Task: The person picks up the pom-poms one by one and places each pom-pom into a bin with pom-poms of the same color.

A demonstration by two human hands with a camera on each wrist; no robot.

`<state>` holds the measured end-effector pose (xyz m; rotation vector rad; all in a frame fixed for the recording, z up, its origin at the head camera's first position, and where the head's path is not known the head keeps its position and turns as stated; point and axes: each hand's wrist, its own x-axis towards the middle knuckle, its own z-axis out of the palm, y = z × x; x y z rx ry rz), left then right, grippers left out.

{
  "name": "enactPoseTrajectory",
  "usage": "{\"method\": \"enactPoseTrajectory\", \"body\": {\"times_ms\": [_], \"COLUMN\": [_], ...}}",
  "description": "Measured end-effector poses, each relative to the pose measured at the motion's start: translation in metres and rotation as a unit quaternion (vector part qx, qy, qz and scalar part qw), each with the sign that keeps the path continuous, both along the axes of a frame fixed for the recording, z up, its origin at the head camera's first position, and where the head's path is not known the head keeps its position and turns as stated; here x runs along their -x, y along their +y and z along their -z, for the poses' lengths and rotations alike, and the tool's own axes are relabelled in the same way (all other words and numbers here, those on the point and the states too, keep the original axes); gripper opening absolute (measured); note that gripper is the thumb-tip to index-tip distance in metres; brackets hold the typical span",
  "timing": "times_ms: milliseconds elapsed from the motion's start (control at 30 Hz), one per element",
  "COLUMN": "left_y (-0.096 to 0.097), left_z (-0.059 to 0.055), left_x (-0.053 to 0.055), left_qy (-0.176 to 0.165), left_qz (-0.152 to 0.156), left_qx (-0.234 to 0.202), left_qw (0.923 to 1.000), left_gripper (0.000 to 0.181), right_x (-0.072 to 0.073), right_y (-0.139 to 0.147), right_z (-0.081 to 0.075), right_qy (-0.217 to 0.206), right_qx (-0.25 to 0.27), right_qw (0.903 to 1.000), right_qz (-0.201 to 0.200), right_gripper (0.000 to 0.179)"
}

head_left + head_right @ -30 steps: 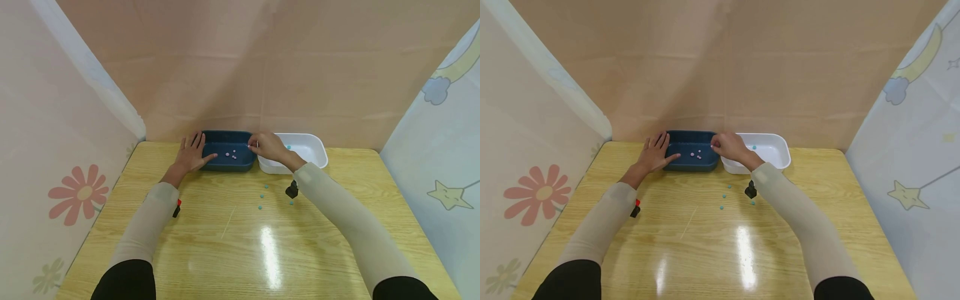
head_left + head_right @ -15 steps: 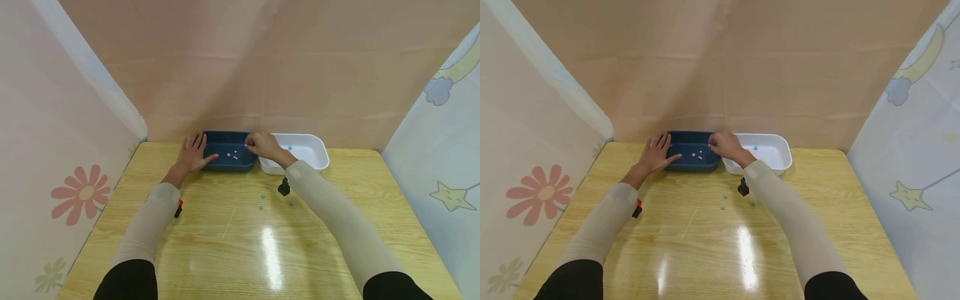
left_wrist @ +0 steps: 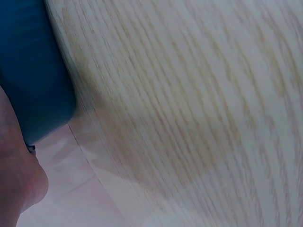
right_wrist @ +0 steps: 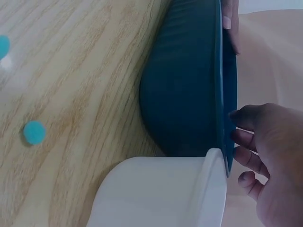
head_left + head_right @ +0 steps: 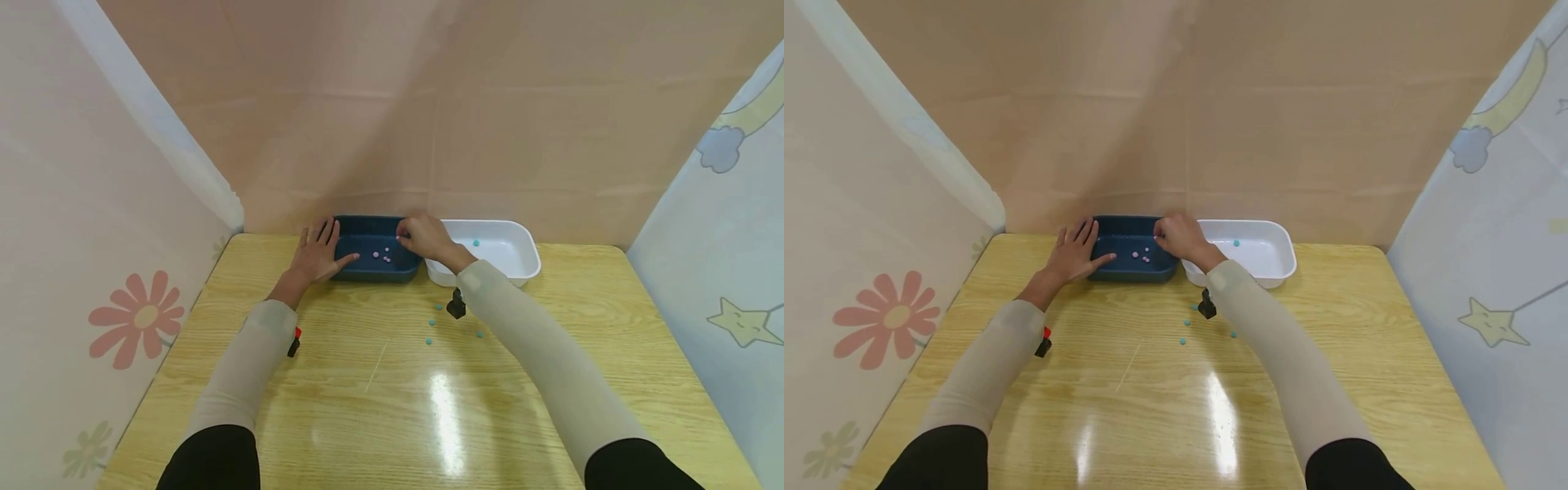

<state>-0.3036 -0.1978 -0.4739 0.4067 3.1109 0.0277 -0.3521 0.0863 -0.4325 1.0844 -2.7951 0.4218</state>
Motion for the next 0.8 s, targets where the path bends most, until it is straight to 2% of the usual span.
{"method": "enactPoseTrajectory", "body": {"times_ms": [267,433,800], "left_y": [0.0,0.0,-0.001], "left_z": [0.001,0.0,0.002], "left_x": [0.0,0.002,0.002], "left_qy": [-0.001,-0.003,-0.005], "left_qz": [-0.001,0.004,0.01], "left_qx": [-0.004,-0.002,-0.001], "left_qw": [1.0,1.0,0.9999], "left_gripper": [0.105,0.104,0.104], "right_x": [-0.004,-0.009,-0.026], "right_y": [0.009,0.019,0.044], "right_z": [0.0,-0.001,-0.004], "right_qy": [-0.018,-0.015,-0.002], "right_qx": [0.006,0.013,-0.007], "right_qw": [0.9998,0.9998,0.9998], "right_qz": [0.009,0.009,0.02], "right_gripper": [0.024,0.026,0.032]}}
